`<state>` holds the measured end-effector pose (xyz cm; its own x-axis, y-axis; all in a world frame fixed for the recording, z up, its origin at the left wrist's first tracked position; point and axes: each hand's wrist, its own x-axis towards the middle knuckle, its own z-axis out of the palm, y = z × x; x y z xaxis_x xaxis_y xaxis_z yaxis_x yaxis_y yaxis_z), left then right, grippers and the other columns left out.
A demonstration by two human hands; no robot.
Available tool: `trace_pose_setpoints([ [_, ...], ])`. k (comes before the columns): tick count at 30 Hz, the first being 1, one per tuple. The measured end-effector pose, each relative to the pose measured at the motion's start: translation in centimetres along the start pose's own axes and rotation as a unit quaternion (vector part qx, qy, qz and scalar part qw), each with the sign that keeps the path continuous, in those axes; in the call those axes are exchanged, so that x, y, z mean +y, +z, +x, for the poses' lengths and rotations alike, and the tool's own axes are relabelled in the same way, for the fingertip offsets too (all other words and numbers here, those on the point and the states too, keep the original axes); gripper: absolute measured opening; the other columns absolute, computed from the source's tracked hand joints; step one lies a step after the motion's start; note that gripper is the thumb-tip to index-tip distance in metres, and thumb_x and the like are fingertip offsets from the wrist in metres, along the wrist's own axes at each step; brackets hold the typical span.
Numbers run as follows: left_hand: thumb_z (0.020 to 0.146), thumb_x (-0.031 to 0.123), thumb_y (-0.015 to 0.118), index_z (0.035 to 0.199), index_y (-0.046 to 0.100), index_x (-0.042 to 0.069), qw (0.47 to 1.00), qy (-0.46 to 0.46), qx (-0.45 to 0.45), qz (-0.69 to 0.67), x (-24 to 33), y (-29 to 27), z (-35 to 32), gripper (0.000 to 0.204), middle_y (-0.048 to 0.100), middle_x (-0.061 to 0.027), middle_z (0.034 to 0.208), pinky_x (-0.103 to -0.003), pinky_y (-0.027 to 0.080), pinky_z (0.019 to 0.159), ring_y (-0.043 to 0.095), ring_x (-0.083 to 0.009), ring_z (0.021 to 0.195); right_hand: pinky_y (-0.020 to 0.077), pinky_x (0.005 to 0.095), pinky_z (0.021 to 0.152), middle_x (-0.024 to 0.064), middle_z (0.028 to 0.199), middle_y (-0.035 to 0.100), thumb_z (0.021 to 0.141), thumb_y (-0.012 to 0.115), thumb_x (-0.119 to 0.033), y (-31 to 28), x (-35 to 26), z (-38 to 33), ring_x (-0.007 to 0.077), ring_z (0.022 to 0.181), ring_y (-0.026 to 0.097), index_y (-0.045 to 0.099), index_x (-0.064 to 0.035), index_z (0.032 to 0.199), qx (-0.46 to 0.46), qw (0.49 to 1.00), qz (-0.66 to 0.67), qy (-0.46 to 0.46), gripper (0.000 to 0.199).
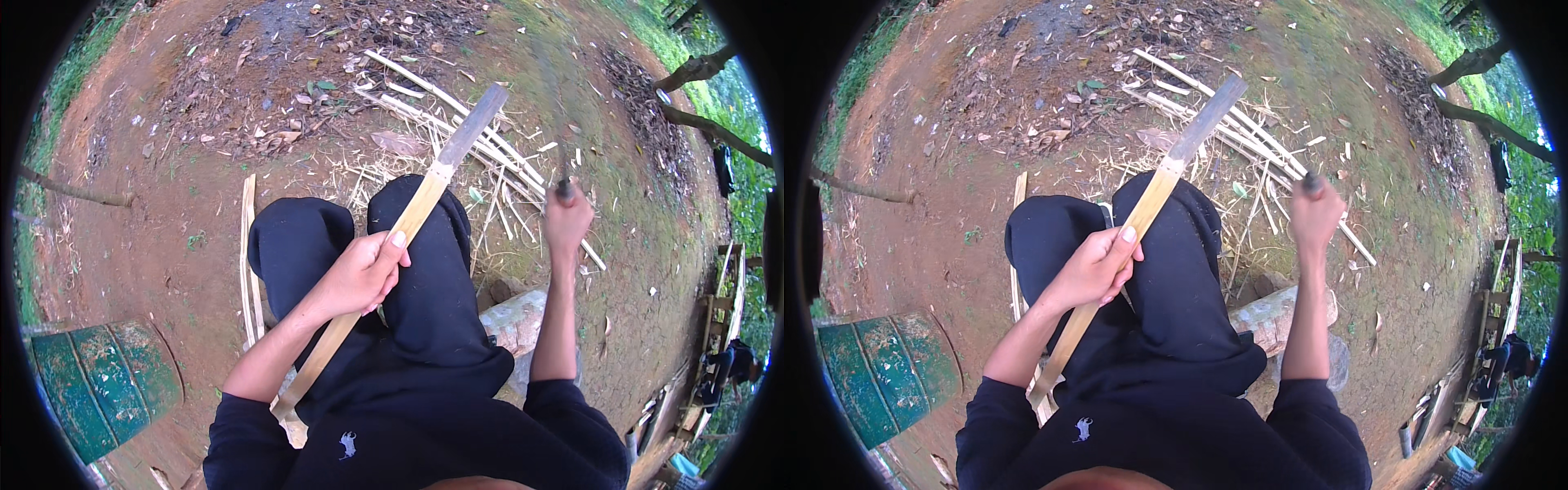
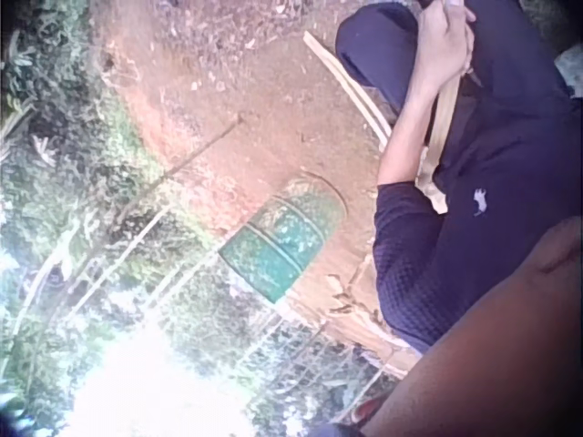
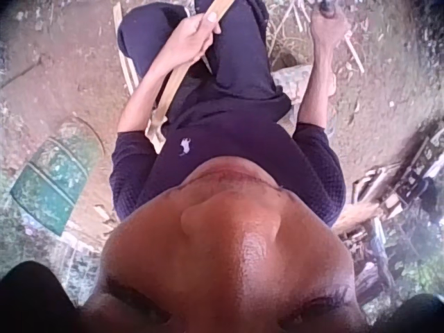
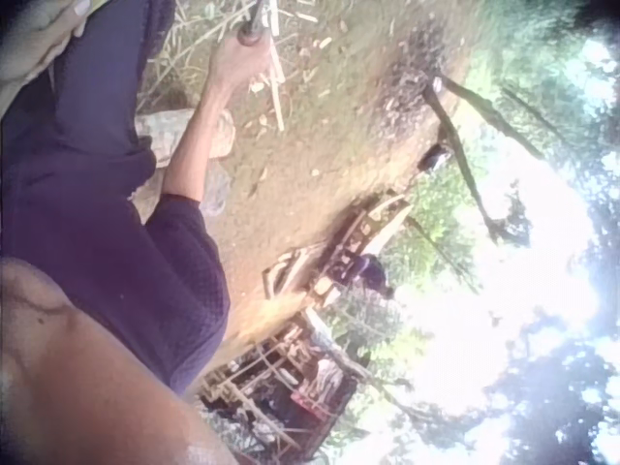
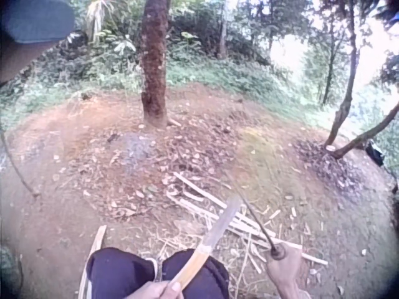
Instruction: The person scrapes a long piece of wood with a machete while sitting on a log, removing material from the surface.
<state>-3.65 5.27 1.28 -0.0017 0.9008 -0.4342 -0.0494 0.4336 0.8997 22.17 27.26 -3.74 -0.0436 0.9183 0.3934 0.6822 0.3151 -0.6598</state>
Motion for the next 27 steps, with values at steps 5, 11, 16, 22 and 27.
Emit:
trace_pose_setpoints([
  [5, 0.111, 0.039, 0.038, 0.093, 0.054, 0.002, 0.995, 0.032, 0.026, 0.087, 0.1, 0.8, 0.0, 0.044, 0.045, 0.0025, 0.056, -0.023, 0.036, 0.037, 0.043, -0.0049, 0.04, 0.0427, 0.0382, 0.046, 0.0088, 0.059, 0.061, 0.072, 0.066, -0.008, 1.4, -3.8, -5.4, 0.0245, 0.047, 0.057, 0.061, -0.007, 0.073, -0.06, 0.983, 0.002, -0.171, 0.005],
  [11, 0.111, 0.034, 0.041, 0.093, 0.053, 0.001, 0.979, 0.103, 0.059, 0.167, -1.3, 0.7, 0.2, 0.04, 0.048, -0.0001, 0.056, -0.028, 0.038, 0.045, 0.045, -0.0071, 0.047, 0.0459, 0.0441, 0.054, 0.0106, 0.064, 0.06, 0.068, 0.068, -0.008, 2.6, -6.0, -4.6, 0.0338, 0.058, 0.062, 0.06, -0.0071, 0.077, -0.102, 0.967, -0.075, -0.22, 0.012],
  [16, 0.111, 0.031, 0.042, 0.092, 0.052, 0.0, 0.971, 0.114, 0.075, 0.196, -1.6, 0.7, 0.3, 0.038, 0.048, -0.0024, 0.056, -0.031, 0.04, 0.048, 0.046, -0.0103, 0.049, 0.047, 0.0449, 0.06, 0.0063, 0.063, 0.06, 0.06, 0.073, -0.011, 2.6, -5.8, -4.5, 0.0312, 0.057, 0.062, 0.057, -0.0083, 0.076, -0.144, 0.965, -0.08, -0.205, 0.023],
  [22, 0.11, 0.03, 0.042, 0.089, 0.051, -0.002, 0.964, 0.109, 0.057, 0.238, -1.7, 0.1, 0.2, 0.04, 0.048, -0.0055, 0.056, -0.033, 0.04, 0.049, 0.048, -0.0133, 0.049, 0.0475, 0.0425, 0.062, 0.0061, 0.066, 0.061, 0.059, 0.079, -0.01, 4.1, -3.7, -4.0, 0.0298, 0.06, 0.063, 0.057, -0.0095, 0.08, -0.128, 0.956, -0.08, -0.251, 0.031],
  [27, 0.11, 0.027, 0.041, 0.087, 0.047, -0.006, 0.966, 0.099, 0.063, 0.231, -0.6, 0.6, 0.6, 0.04, 0.057, -0.0248, 0.064, -0.047, 0.044, 0.056, 0.057, -0.0421, 0.056, 0.0499, 0.0403, 0.064, 0.007, 0.071, 0.065, 0.062, 0.078, -0.009, 5.3, -2.8, -2.7, 0.0294, 0.065, 0.065, 0.06, -0.0102, 0.084, -0.087, 0.951, -0.079, -0.286, 0.028],
])
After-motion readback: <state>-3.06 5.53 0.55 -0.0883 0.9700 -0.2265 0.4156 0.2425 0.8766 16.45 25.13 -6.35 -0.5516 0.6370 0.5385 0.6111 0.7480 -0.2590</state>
